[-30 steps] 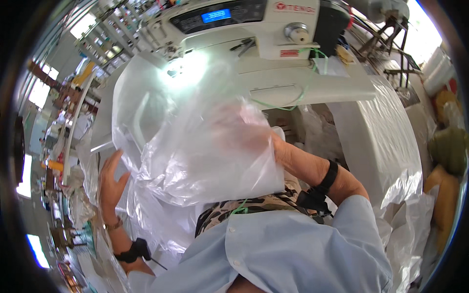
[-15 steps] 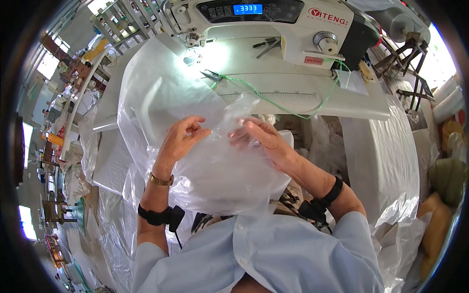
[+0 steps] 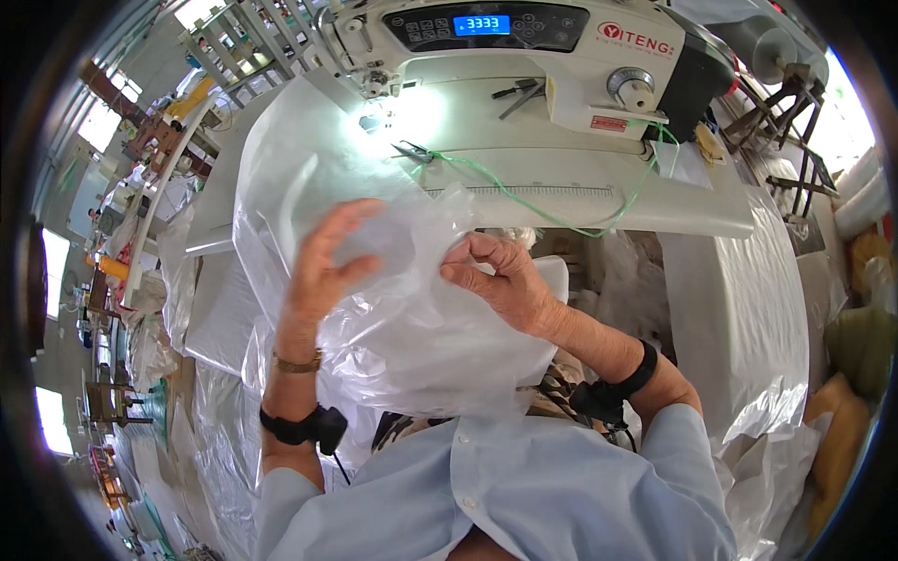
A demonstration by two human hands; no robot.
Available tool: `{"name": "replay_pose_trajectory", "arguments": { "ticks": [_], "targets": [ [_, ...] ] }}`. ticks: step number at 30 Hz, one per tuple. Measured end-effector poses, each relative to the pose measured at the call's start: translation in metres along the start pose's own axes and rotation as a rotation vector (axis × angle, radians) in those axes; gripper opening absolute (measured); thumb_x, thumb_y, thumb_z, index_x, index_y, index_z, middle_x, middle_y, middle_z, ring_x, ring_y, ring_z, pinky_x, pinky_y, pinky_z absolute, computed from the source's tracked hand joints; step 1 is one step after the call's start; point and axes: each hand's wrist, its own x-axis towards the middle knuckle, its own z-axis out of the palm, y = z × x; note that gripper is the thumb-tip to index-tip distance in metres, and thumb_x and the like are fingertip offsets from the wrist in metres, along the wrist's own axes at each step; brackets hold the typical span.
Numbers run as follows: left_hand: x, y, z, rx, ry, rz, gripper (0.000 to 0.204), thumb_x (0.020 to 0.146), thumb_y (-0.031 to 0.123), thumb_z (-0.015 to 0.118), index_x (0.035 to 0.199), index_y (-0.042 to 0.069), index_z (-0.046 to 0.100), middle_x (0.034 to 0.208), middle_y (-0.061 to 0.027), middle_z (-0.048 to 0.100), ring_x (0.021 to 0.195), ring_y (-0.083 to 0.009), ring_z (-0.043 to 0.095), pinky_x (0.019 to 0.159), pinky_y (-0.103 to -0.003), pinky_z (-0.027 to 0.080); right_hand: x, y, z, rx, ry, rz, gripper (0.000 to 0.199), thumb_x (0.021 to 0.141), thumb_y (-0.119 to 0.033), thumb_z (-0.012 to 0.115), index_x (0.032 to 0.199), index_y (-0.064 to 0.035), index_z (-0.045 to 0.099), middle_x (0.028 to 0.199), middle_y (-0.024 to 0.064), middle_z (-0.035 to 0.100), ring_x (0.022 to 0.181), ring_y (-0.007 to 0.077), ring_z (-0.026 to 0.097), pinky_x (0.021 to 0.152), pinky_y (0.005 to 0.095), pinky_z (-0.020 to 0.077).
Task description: Sewing the edges of a large white plastic or synthetic fabric sheet using an industrial sewing machine.
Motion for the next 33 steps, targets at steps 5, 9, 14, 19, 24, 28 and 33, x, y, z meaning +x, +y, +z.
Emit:
{"name": "replay_pose_trajectory", "arguments": {
  "ticks": [5,9,14,19,24,28,33],
  "targets": [
    [0.011,0.005,0.03,-0.318,-0.099,-0.14,0.026,0.082,0.009,0.08,0.104,0.002,0.067,0.094,-0.0024,0.068,0.093,-0.0133,0.064,0.086,-0.028,0.051,0.002,-0.012,0.002,-0.212,-0.011,-0.053,0.013,0.092,-0.013,0.071,0.091,-0.0027,0.063,0.084,0.0006,0.065,0.079,0.0089,0.056,0.074,0.0265,0.0448],
    [0.014,0.0,0.011,-0.518,0.016,-0.248,0.015,0.086,0.007,0.077,0.095,0.002,0.065,0.084,0.0005,0.064,0.081,-0.0065,0.059,0.076,-0.02,0.049,-0.009,-0.005,-0.006,-0.213,0.055,-0.044,0.014,0.092,-0.013,0.071,0.089,-0.0022,0.062,0.08,0.0018,0.064,0.076,0.0098,0.055,0.07,0.0275,0.0443],
    [0.016,0.004,-0.015,-0.449,0.09,-0.255,0.011,0.089,0.008,0.074,0.09,0.002,0.064,0.078,0.0023,0.061,0.068,-0.0037,0.053,0.062,-0.019,0.046,-0.025,0.021,-0.022,-0.364,0.039,0.08,0.021,0.089,-0.017,0.073,0.089,-0.0016,0.059,0.078,0.0043,0.063,0.074,0.0123,0.056,0.068,0.0285,0.0454],
    [0.017,0.015,-0.022,-0.448,0.073,-0.29,0.012,0.088,0.007,0.073,0.093,0.001,0.064,0.075,0.0021,0.059,0.063,-0.0032,0.05,0.053,-0.02,0.044,-0.023,0.021,-0.035,-0.633,-0.155,0.191,0.036,0.087,-0.026,0.076,0.103,-0.002,0.055,0.088,0.0088,0.065,0.082,0.0207,0.063,0.073,0.0345,0.0494],
    [0.019,0.024,-0.02,-0.446,-0.009,-0.343,0.019,0.087,0.003,0.071,0.103,0.002,0.062,0.081,0.0008,0.059,0.064,-0.0021,0.052,0.049,-0.019,0.043,0.009,-0.011,-0.037,-0.556,-0.038,-0.189,0.068,0.088,-0.045,0.072,0.135,-0.0037,0.046,0.12,0.0107,0.062,0.109,0.0241,0.061,0.09,0.0358,0.0481],
    [0.019,0.03,-0.018,-0.466,-0.007,-0.357,0.027,0.084,0.001,0.072,0.107,0.003,0.059,0.089,-0.0006,0.06,0.059,-0.0009,0.048,0.046,-0.018,0.037,0.045,-0.022,-0.023,-0.331,-0.026,-0.257,0.077,0.088,-0.058,0.066,0.137,-0.0006,0.051,0.119,0.0146,0.064,0.106,0.0274,0.063,0.091,0.0368,0.0493],
    [0.018,0.037,-0.022,-0.412,-0.037,-0.301,0.038,0.083,0.002,0.074,0.117,0.001,0.058,0.101,-0.0014,0.059,0.065,-0.001,0.05,0.052,-0.018,0.041,0.063,-0.028,-0.009,-0.239,-0.22,0.044,0.048,0.096,-0.046,0.062,0.109,-0.0003,0.071,0.096,0.0117,0.07,0.092,0.0175,0.061,0.084,0.0324,0.05]
  ]
}}
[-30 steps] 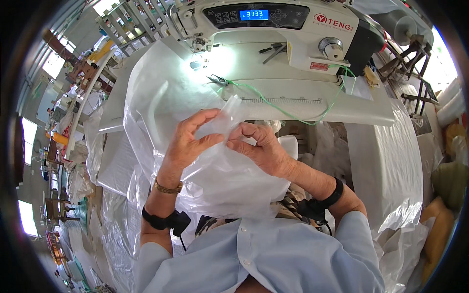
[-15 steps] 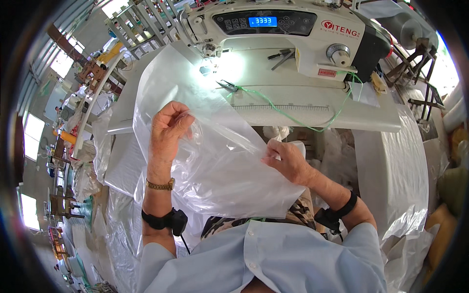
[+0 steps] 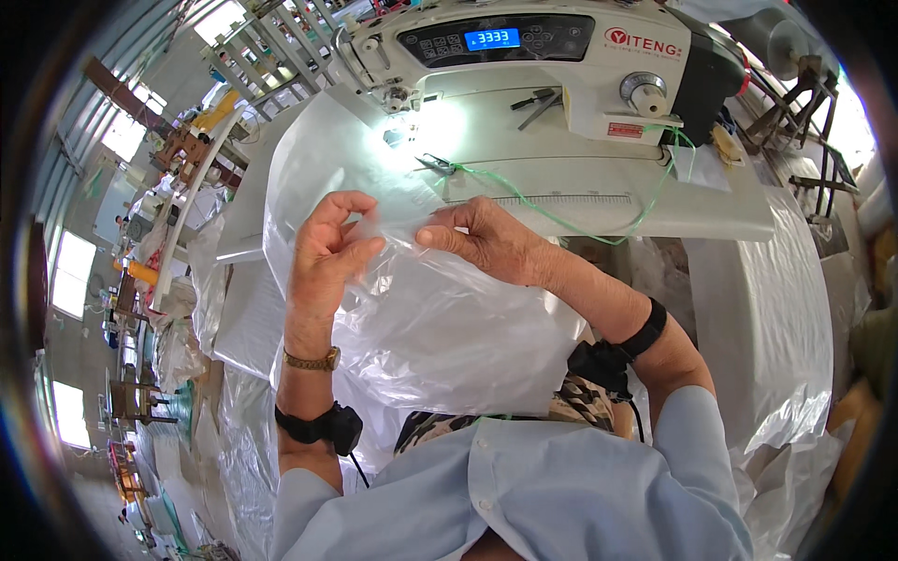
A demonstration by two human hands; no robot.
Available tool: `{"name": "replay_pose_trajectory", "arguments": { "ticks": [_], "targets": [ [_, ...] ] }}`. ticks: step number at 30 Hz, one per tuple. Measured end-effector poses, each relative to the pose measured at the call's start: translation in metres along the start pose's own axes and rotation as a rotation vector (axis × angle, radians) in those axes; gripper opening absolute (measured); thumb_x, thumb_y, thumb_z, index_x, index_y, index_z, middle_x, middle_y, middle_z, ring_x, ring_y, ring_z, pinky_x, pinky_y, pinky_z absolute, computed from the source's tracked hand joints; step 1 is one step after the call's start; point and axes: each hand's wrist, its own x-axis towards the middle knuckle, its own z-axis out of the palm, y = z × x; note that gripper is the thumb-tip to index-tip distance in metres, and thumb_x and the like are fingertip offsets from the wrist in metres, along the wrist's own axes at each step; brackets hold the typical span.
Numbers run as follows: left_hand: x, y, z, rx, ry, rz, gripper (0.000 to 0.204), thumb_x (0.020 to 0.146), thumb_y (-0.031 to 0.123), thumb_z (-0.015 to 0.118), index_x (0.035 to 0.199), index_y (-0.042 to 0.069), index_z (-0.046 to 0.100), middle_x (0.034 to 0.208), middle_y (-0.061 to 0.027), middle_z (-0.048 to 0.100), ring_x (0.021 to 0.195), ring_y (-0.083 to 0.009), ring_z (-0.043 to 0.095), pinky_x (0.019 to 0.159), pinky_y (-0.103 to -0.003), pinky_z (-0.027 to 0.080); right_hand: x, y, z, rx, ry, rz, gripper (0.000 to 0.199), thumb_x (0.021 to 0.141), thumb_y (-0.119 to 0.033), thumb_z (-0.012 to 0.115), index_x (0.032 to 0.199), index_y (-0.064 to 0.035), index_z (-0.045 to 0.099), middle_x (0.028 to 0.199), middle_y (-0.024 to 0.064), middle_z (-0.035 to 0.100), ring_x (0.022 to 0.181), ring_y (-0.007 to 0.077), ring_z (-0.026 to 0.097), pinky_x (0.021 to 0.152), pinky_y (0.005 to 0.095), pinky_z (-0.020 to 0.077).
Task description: Sewing the edges of a large white plastic or synthetic fabric sheet using an industrial sewing machine.
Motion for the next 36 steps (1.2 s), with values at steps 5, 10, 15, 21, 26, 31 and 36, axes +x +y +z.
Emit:
{"name": "replay_pose_trajectory", "arguments": {
  "ticks": [5,10,15,21,26,31,36],
  "targets": [
    [-0.002,-0.001,-0.001,0.097,0.008,0.128,0.053,0.083,0.012,0.08,0.128,0.0,0.055,0.114,-0.0054,0.059,0.075,-0.0042,0.053,0.062,-0.02,0.046,0.001,-0.01,0.007,0.048,0.066,-0.106,0.023,0.096,-0.023,0.067,0.094,-0.0007,0.072,0.092,0.0074,0.068,0.082,0.0129,0.055,0.077,0.0329,0.0497],
    [-0.003,-0.005,-0.012,0.102,-0.048,0.046,0.06,0.085,0.037,0.079,0.126,-0.002,0.058,0.115,-0.008,0.061,0.083,-0.0074,0.056,0.068,-0.022,0.048,0.003,-0.011,0.012,-0.003,0.11,-0.128,0.016,0.087,-0.012,0.075,0.091,-0.002,0.063,0.089,-0.0007,0.061,0.085,0.0095,0.053,0.081,0.0278,0.0469],
    [-0.004,-0.01,-0.013,0.147,-0.131,0.004,0.051,0.087,0.043,0.076,0.107,-0.003,0.066,0.092,-0.0048,0.066,0.082,-0.0078,0.059,0.067,-0.022,0.047,0.01,-0.009,0.021,0.053,0.098,-0.169,0.026,0.082,0.004,0.074,0.086,-0.0059,0.051,0.088,-0.0029,0.056,0.086,0.0079,0.049,0.08,0.0274,0.0456],
    [-0.003,-0.015,-0.012,0.261,-0.096,-0.014,0.025,0.089,0.021,0.076,0.097,-0.002,0.069,0.072,0.0004,0.063,0.067,-0.0051,0.057,0.06,-0.022,0.045,0.013,-0.004,0.021,0.046,0.037,-0.124,0.025,0.085,-0.002,0.075,0.083,-0.007,0.05,0.085,-0.0034,0.053,0.083,0.0076,0.047,0.077,0.0253,0.0433],
    [-0.013,-0.02,-0.02,0.319,0.038,0.042,0.014,0.09,0.011,0.073,0.092,-0.002,0.073,0.072,0.0002,0.063,0.062,-0.0048,0.054,0.057,-0.021,0.043,0.022,0.006,0.014,0.263,-0.041,-0.153,0.04,0.097,-0.034,0.065,0.073,-0.0059,0.051,0.07,-0.0027,0.049,0.07,0.0081,0.045,0.071,0.0266,0.0407],
    [-0.032,-0.018,-0.031,0.428,0.287,0.294,0.011,0.09,0.007,0.071,0.095,-0.002,0.074,0.081,-0.0043,0.067,0.074,-0.0072,0.06,0.064,-0.02,0.046,0.035,0.015,0.016,0.265,0.072,-0.211,0.043,0.102,-0.038,0.056,0.073,-0.0063,0.059,0.072,-0.001,0.058,0.073,0.009,0.052,0.074,0.027,0.0438],
    [-0.059,-0.008,-0.048,0.391,0.471,0.43,0.012,0.091,-0.003,0.062,0.098,-0.006,0.071,0.094,-0.0109,0.069,0.088,-0.0141,0.064,0.076,-0.027,0.051,0.05,0.026,0.022,0.394,0.129,-0.163,0.04,0.101,-0.037,0.058,0.076,-0.0059,0.061,0.073,0.0015,0.062,0.073,0.0101,0.056,0.074,0.028,0.0471]
  ]
}}
